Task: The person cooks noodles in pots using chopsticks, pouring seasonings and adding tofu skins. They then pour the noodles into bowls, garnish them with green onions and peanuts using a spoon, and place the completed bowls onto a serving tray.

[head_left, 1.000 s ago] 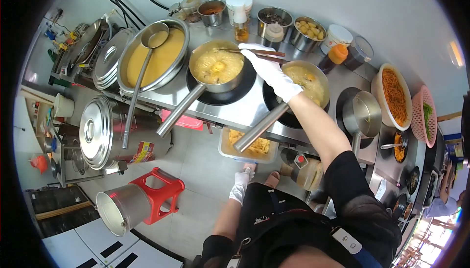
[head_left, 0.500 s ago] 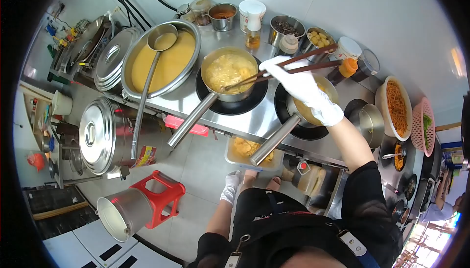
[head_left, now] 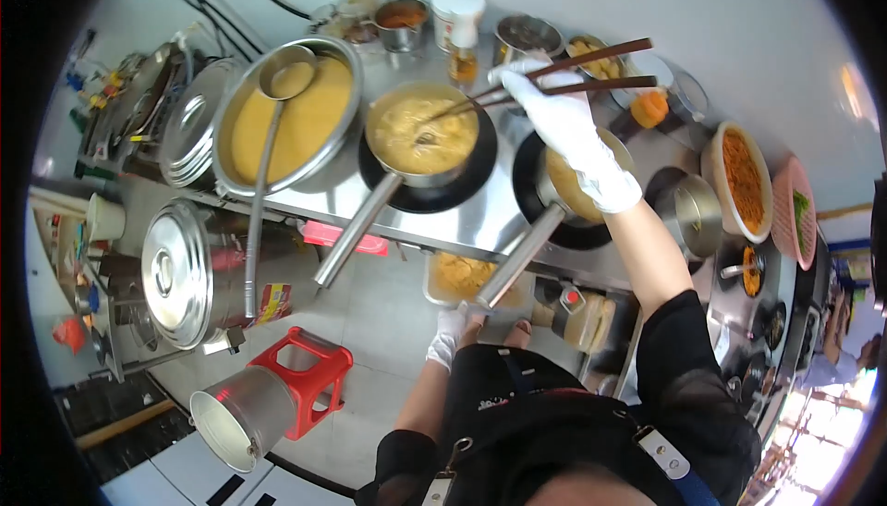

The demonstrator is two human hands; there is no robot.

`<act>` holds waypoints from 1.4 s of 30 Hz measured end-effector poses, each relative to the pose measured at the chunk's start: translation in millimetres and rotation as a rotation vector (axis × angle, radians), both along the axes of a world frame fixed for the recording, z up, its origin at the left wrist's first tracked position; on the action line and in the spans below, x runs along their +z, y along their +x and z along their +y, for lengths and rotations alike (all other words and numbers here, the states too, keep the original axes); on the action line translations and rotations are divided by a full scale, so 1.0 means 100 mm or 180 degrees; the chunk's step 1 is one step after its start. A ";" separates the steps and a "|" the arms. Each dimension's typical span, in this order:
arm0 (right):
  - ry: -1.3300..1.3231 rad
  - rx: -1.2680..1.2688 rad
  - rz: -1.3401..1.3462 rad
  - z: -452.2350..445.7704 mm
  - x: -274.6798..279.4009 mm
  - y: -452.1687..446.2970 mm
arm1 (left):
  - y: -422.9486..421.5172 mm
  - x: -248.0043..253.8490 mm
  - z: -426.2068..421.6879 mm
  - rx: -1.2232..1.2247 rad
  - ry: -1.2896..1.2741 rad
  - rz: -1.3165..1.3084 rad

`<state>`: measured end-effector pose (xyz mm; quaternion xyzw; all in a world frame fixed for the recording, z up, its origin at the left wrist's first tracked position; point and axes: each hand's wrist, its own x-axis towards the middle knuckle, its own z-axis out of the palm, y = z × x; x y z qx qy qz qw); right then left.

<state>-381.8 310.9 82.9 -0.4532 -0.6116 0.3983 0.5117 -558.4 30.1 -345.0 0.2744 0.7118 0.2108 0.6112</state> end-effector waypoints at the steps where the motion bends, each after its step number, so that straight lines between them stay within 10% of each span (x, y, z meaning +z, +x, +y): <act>1: 0.0050 -0.0133 0.0145 -0.03 -0.03 0.08 | 0.10 0.43 0.08 -0.1007 0.0534 0.0637; 2: 0.0216 -0.0135 0.0245 -0.08 -0.03 0.21 | 0.23 0.94 0.25 -0.2015 0.1103 0.1227; 4: 0.0241 -0.0531 -0.0289 -0.33 0.18 0.49 | 0.46 0.82 0.29 0.0114 0.0142 -0.1151; 6: 0.0650 -0.0897 -0.0606 -0.47 0.15 0.92 | 0.71 -0.10 0.21 0.0221 0.0723 -0.1197; 17: 0.0225 -0.1737 0.0472 -1.77 0.43 2.26 | 1.56 0.24 0.48 -0.0912 0.0761 -0.0373; 22: 0.0353 -0.1881 0.0464 -2.14 0.43 2.55 | 1.88 0.09 0.46 0.0045 0.0944 -0.1125; 30: 0.0268 -0.1955 0.0358 -2.45 0.39 2.78 | 1.99 -0.46 0.45 -0.0159 0.1101 -0.0081; 32: 0.0263 -0.1907 0.0377 -2.44 0.38 2.75 | 2.02 -0.61 0.41 0.0846 0.1139 -0.1440; 36: -0.0077 -0.1679 -0.0404 -2.35 0.26 2.65 | 1.68 -0.54 0.35 -0.0182 0.1030 0.0213; 42: -0.0087 -0.1075 -0.0725 -2.01 -0.04 2.59 | 0.73 0.39 0.18 0.0431 0.0215 -0.1124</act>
